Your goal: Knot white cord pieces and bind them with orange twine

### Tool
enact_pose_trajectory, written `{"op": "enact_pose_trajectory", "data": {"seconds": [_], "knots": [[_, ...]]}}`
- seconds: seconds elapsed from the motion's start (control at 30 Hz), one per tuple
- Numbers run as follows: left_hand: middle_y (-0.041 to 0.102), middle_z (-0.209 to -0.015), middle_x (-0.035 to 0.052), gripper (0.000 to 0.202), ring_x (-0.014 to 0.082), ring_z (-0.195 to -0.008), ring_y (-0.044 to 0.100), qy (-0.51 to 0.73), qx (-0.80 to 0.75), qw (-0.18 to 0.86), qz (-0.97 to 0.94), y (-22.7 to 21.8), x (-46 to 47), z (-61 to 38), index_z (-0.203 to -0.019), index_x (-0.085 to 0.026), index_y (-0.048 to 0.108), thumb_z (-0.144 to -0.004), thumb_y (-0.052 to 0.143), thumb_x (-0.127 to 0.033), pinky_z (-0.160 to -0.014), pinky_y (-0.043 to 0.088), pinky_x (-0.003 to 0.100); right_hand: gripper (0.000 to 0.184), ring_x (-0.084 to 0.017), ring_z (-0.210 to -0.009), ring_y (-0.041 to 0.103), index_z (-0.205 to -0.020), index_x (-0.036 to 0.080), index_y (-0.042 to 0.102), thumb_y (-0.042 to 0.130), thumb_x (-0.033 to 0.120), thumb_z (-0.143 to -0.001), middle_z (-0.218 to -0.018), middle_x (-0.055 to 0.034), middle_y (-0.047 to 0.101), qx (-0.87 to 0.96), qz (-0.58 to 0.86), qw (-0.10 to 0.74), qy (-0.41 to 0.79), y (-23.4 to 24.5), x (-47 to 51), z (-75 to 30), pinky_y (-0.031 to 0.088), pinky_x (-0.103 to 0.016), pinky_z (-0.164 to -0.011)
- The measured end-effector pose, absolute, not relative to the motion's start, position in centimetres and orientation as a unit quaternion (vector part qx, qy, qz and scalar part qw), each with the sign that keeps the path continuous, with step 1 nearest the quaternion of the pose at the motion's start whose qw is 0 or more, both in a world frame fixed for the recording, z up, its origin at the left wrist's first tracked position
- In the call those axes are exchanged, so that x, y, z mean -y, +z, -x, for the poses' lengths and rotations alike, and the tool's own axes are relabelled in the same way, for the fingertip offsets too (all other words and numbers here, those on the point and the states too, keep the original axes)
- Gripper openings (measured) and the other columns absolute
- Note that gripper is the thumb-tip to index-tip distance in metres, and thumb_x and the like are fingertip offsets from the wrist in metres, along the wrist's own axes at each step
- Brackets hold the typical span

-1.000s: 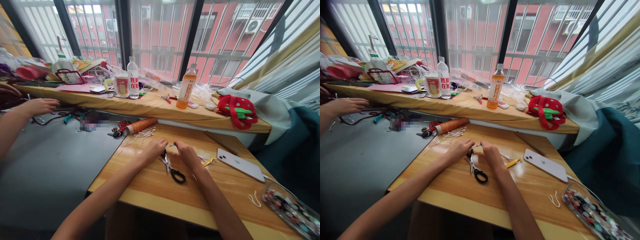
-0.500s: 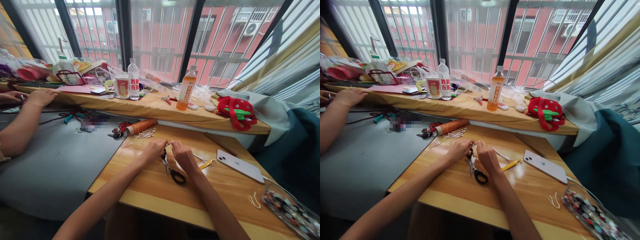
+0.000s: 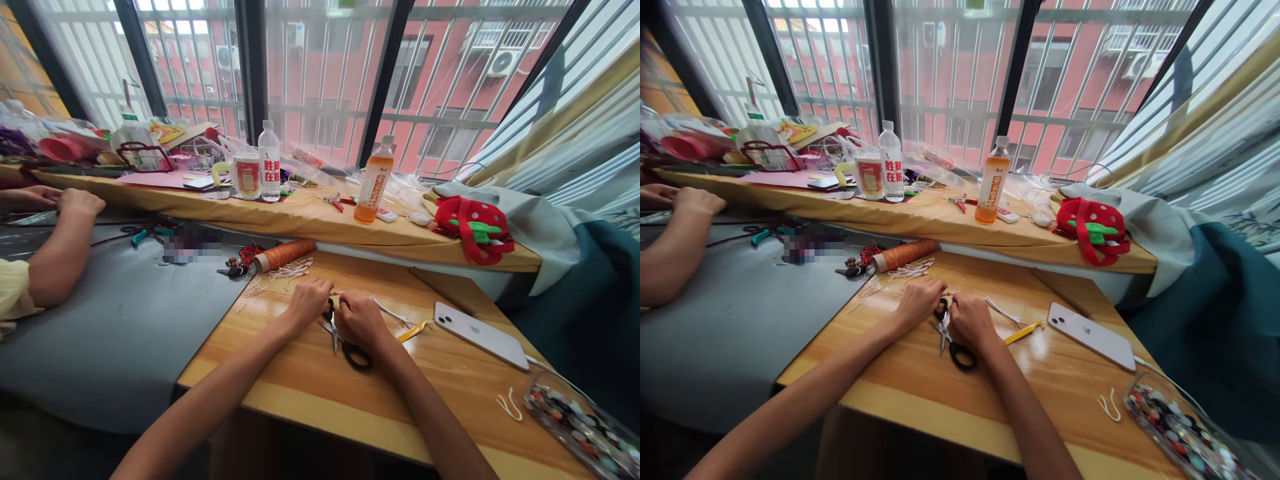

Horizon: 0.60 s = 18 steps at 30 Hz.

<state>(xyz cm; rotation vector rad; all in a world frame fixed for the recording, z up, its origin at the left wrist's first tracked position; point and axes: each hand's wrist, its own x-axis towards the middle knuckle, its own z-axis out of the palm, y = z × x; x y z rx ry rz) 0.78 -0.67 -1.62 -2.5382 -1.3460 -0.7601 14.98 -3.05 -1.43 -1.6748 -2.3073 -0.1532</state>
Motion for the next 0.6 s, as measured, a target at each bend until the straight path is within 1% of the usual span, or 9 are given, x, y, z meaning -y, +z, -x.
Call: {"op": "enact_pose_trajectory", "data": {"seconds": [0.17,0.43,0.6], "knots": [[0.057,-0.067,0.0055,0.019,0.0165,-0.067,0.051,-0.256,0.471,0.097,0.839,-1.38,0.76,-1.04,-0.076,-0.016,0.056,-0.079,0.039,-0.02,-0.058,0.035,0.025,0.024,-0.013,-0.064,0.052,-0.065,0.017,0.056,0.035,0.019,-0.076,-0.071,-0.0048,0.063,0.787,0.598,0.142,-0.042,-1.35,3.0,-14.71,0.022,-0.024,-0.054],[0.06,-0.072,0.0045,0.017,0.016,-0.072,0.053,-0.27,0.473,0.072,0.835,-1.7,0.25,-1.01,-0.081,-0.016,0.057,-0.078,0.041,-0.019,-0.061,0.037,0.024,0.023,-0.013,-0.061,0.051,-0.067,0.017,0.057,0.036,0.019,-0.076,-0.072,-0.0049,0.063,0.808,0.574,0.123,-0.055,-1.1,3.08,-14.71,0.021,-0.024,-0.053],[0.061,-0.074,0.0043,0.017,0.0157,-0.074,0.055,-0.282,0.479,0.053,0.83,-2.12,0.02,-1.24,-0.081,-0.016,0.057,-0.078,0.04,-0.016,-0.064,0.038,0.024,0.022,-0.012,-0.059,0.05,-0.066,0.017,0.057,0.037,0.019,-0.075,-0.07,-0.0048,0.063,0.82,0.557,0.126,-0.046,-0.99,3.08,-14.71,0.021,-0.024,-0.052]]}}
